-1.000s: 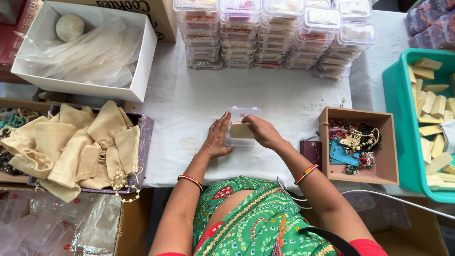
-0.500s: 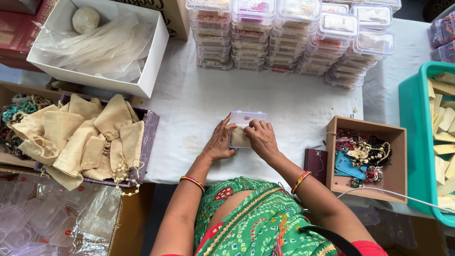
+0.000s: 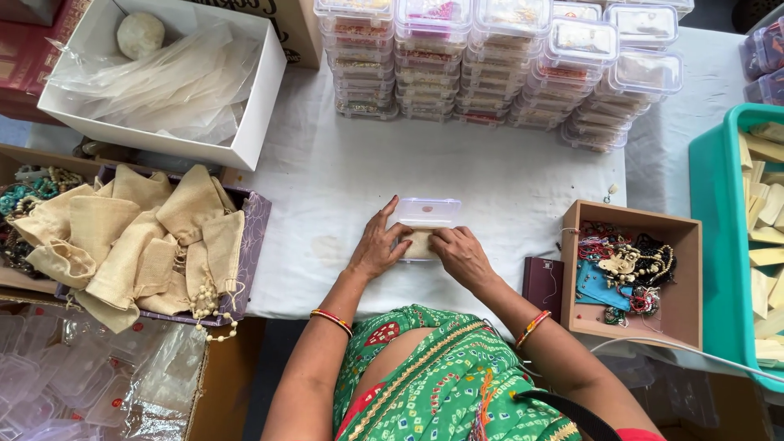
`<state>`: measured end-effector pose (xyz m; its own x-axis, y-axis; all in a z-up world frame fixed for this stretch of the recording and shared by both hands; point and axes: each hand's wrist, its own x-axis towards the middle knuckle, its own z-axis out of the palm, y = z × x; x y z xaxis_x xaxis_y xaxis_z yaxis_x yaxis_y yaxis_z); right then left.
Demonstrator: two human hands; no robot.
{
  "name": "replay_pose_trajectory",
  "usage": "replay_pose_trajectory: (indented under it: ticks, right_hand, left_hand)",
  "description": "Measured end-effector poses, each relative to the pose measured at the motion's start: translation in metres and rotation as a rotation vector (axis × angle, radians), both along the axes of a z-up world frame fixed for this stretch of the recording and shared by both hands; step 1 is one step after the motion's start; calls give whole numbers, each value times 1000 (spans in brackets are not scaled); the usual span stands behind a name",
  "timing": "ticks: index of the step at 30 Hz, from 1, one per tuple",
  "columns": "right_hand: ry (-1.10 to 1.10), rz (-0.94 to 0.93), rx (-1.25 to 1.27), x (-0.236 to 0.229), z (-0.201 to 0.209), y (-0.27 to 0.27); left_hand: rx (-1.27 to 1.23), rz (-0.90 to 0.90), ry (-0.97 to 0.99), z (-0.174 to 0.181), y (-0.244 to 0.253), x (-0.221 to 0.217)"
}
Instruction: The person selects a beaded bracelet from a wooden box, places it into a small clear plastic bag, then transfers the bag into a beige drawstring pouch. The pouch is tied shut and placed into a small clear plastic container, which is then stacked with other similar containers.
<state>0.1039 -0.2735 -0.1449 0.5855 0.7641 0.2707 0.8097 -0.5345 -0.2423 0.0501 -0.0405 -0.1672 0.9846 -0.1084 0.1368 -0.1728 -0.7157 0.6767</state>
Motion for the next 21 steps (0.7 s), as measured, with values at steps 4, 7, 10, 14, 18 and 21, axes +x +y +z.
replay_pose_trajectory:
  ticks: [4,7,10,14,18,21]
  right_hand:
    - [58,-125,-178,-6,37,15]
    - [-15,-175,-368,-9,13,12]
    - [-169,-209,-178,-9,4,13]
    - [-300,-248,-112,-10,39,21]
    - [-47,-147,-181,-17,19,4]
    - [15,-12,-107,-25,2,-15]
  left_hand:
    - [34,28,-46,5,-3,-2]
    - [169,64,-176,6,-5,-7]
    - [258,86,-271,-2,-7,-10]
    - [259,69,-442,-33,-8,-12]
    - [266,40,-560,-43,1,-15]
    - [319,-136,-388,9,5,-30]
